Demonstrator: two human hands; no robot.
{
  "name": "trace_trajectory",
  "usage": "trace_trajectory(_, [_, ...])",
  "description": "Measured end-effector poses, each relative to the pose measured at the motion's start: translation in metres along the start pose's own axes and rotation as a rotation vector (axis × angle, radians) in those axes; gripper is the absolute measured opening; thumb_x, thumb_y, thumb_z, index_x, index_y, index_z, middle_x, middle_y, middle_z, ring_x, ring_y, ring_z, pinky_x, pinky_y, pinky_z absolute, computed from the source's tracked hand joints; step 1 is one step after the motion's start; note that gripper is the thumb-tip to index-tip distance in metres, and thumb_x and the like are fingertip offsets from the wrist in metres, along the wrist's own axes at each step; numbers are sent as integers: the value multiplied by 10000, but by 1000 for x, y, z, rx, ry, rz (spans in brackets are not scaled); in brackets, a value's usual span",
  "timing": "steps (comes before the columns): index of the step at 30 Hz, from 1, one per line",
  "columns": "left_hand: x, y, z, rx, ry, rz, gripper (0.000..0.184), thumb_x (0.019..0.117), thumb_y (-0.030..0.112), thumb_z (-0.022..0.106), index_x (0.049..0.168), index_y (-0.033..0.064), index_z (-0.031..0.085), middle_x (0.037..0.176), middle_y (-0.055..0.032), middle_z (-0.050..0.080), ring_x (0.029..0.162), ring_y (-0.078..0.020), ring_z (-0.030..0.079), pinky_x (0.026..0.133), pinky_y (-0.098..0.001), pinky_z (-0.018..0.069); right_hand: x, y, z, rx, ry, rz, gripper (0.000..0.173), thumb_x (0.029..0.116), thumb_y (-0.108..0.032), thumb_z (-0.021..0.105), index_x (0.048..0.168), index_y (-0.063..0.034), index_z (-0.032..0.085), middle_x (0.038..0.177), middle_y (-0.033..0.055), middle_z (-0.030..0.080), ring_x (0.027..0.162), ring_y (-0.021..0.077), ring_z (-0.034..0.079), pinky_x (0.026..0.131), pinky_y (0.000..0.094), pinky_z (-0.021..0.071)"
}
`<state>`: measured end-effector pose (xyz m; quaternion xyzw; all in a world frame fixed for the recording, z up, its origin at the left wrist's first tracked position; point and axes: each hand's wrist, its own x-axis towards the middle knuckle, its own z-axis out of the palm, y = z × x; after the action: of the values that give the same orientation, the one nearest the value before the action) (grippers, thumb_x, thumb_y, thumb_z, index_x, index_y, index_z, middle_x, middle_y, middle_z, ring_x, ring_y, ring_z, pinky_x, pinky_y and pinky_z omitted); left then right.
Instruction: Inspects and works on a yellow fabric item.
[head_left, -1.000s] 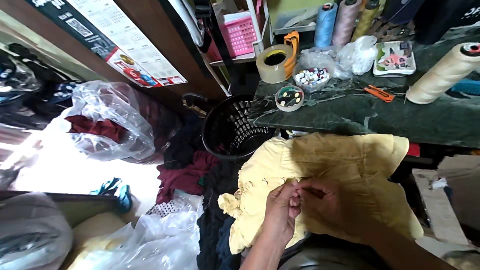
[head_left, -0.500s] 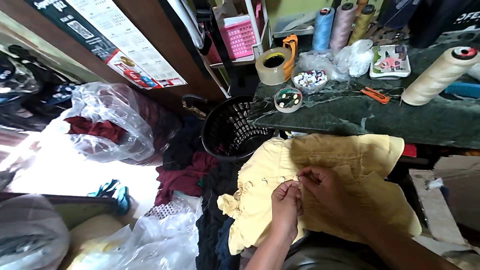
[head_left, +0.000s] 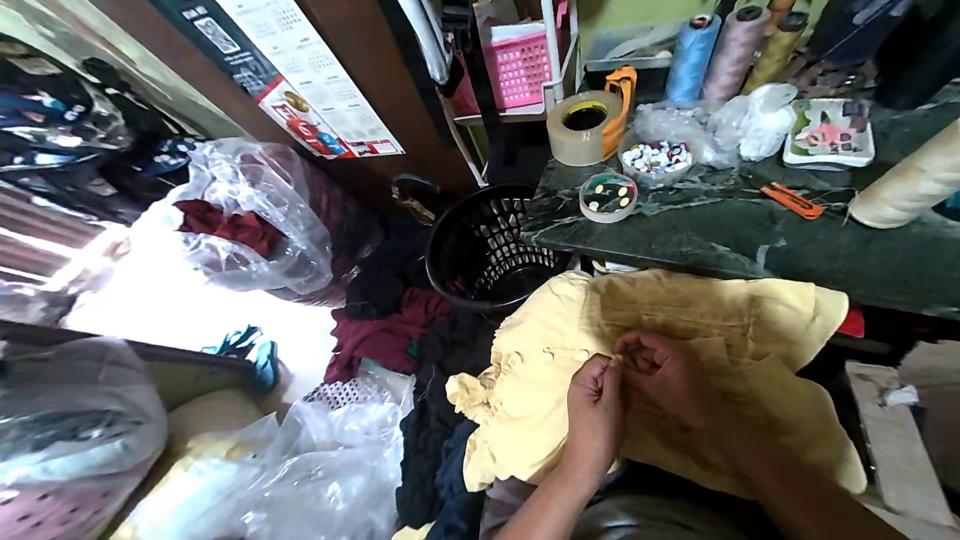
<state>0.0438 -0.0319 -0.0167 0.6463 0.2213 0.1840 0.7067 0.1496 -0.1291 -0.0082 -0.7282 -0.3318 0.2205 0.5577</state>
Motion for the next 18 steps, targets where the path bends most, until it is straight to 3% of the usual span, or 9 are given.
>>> trace_trajectory(3, [-1, 0, 0, -9, 17, -5, 274, 1047, 80, 466, 792, 74, 567, 614, 49, 471, 517, -28, 452, 502, -202, 403, 2, -3, -3, 69, -90, 37, 196, 842, -77, 717, 1029, -64, 661, 599, -154, 441, 515, -81, 358, 504, 116, 323])
trace_trajectory(7, [-1, 1, 0, 30, 58, 29, 283, 1035, 57, 441, 780, 79, 563, 641, 49, 500, 553, -23, 483, 534, -201, 429, 0, -7, -6, 142, -136, 71, 239, 833, -69, 708, 1064, -76, 646, 614, -158, 453, 519, -77, 376, 505, 113, 334])
trace_trajectory(9, [-2, 0, 0, 141, 72, 109, 264, 1040, 65, 442, 803, 66, 561, 650, 37, 499, 567, -30, 494, 549, -203, 439, -3, -7, -7, 208, -124, 67, 193, 871, -61, 648, 1063, -80, 647, 634, -166, 496, 532, -81, 423, 515, 113, 370])
trace_trajectory(12, [-6, 4, 0, 524, 124, 268, 233, 1039, 115, 487, 855, 47, 614, 668, 1, 542, 575, -70, 537, 550, -239, 475, -5, -12, -8, 287, -68, 94, 81, 970, -67, 588, 1007, -89, 656, 693, -144, 617, 583, -74, 539, 554, 116, 451])
trace_trajectory(15, [-5, 4, -5, 732, 131, 396, 229, 1025, 135, 495, 854, 52, 622, 666, -18, 566, 558, -101, 557, 518, -273, 487, -4, -15, -7, 313, -40, 126, 60, 972, -75, 602, 964, -98, 657, 668, -145, 614, 576, -72, 540, 548, 114, 442])
trace_trajectory(18, [-1, 0, -14, 733, 67, 486, 246, 1038, 137, 462, 853, 58, 603, 687, -24, 566, 568, -108, 554, 522, -276, 489, -2, -20, -11, 342, -113, 185, 86, 989, -89, 576, 942, -119, 641, 648, -142, 583, 560, -64, 511, 536, 119, 414])
